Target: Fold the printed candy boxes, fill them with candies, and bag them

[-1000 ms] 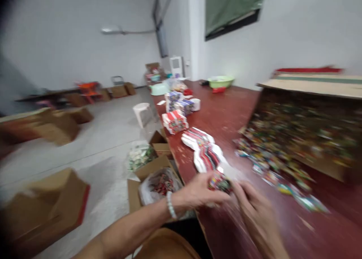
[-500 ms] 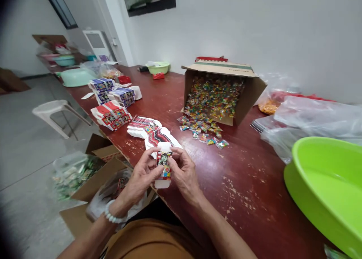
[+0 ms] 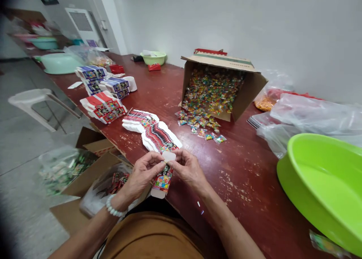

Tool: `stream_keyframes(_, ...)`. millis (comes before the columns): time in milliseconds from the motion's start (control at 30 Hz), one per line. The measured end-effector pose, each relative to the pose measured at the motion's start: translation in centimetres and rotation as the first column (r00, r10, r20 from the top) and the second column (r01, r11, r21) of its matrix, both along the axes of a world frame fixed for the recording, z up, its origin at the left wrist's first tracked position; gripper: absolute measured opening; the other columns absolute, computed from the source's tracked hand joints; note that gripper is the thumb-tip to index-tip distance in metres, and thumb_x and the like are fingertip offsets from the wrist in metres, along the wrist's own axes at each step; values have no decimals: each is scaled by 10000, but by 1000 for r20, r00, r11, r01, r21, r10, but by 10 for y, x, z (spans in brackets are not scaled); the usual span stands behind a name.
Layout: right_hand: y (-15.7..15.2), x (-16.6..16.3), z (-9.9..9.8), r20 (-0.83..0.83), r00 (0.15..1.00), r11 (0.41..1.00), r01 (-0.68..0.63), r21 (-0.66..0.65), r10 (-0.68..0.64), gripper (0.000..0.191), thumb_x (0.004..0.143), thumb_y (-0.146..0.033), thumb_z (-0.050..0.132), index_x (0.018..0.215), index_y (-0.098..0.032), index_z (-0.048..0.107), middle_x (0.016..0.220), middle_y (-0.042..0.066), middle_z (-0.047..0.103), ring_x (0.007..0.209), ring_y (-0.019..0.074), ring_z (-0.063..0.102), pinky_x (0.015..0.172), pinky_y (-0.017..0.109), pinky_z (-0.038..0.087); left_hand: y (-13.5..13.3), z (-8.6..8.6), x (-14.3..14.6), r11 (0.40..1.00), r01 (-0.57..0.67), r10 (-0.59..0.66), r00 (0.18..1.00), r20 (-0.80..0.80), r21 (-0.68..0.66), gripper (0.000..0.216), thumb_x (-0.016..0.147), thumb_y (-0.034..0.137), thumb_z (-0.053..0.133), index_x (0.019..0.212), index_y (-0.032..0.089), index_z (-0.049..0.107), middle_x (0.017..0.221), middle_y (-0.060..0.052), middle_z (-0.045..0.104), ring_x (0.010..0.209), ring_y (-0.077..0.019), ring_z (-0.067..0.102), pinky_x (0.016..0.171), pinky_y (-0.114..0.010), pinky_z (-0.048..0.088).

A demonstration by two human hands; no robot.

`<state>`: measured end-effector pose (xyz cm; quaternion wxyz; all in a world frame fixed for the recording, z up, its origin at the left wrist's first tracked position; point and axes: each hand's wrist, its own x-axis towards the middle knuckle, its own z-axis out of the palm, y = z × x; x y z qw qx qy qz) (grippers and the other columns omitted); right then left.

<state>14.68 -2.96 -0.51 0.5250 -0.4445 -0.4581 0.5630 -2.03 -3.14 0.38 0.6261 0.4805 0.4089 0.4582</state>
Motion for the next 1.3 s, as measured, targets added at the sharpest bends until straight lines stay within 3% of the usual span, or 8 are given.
stream_keyframes(133,-8,1,-5,50,998,995,21,97,-26,286,742,-457,814,726,-193,705,714,17,701,645,154,619,655,294,512,-2,-7,1,991,19,6,984,178,-134,443,717,351,853,986,215,529,804,34,668,680,-116,645,657,-223,510)
stream_keyframes(267,-14,2,-8,226,971,972,20,232,-74,198,846,-422,734,851,-225,748,772,29,693,679,172,627,637,297,515,-7,-13,2,886,297,-204,939,277,-355,501,853,632,621,1068,183,565,779,-54,705,539,-171,668,496,-265,519)
stream_keyframes(367,-15,1,-4,333,943,969,-63,239,-20,204,895,-415,675,878,-230,758,820,42,702,741,188,653,666,305,527,-8,-18,3,852,270,-170,953,250,-448,561,859,709,532,1010,172,591,670,-40,683,392,-143,601,397,-233,460)
stream_keyframes(700,3,1,10,135,988,996,-74,-50,80,258,719,-416,802,741,-179,704,683,7,715,557,134,618,549,265,519,-6,-14,5,944,196,-190,981,47,-264,727,835,802,434,881,119,677,612,-51,663,387,-111,570,404,-200,450)
stream_keyframes(967,-11,5,3,277,929,948,-290,130,246,248,911,-459,631,941,-231,722,1068,58,699,765,165,657,680,314,545,-9,-26,5,924,199,-185,980,74,-326,712,892,739,422,1265,166,620,640,-32,662,394,-134,573,384,-223,451)
stream_keyframes(1100,0,23,-13,457,869,920,-321,226,191,197,931,-398,611,994,-242,714,1131,63,676,945,193,652,851,357,529,-11,-26,10,924,164,-116,981,154,-344,599,886,633,570,1356,266,515,734,-3,667,486,-140,619,462,-240,504)
stream_keyframes(1200,31,67,-22,671,728,979,0,202,-138,196,925,-335,580,1012,-231,722,1086,59,704,1032,209,645,949,361,495,-17,-23,10,904,203,-116,963,242,-376,538,819,471,749,1265,256,539,898,-32,712,679,-157,686,614,-254,546)
stream_keyframes(1300,65,127,-26,805,438,881,427,206,-400,333,895,-299,559,1172,-161,684,1265,156,627,1207,295,562,1059,449,406,-27,-24,2,830,317,-199,937,287,-459,458,755,367,827,1116,201,599,1059,-87,722,809,-174,690,711,-273,546)
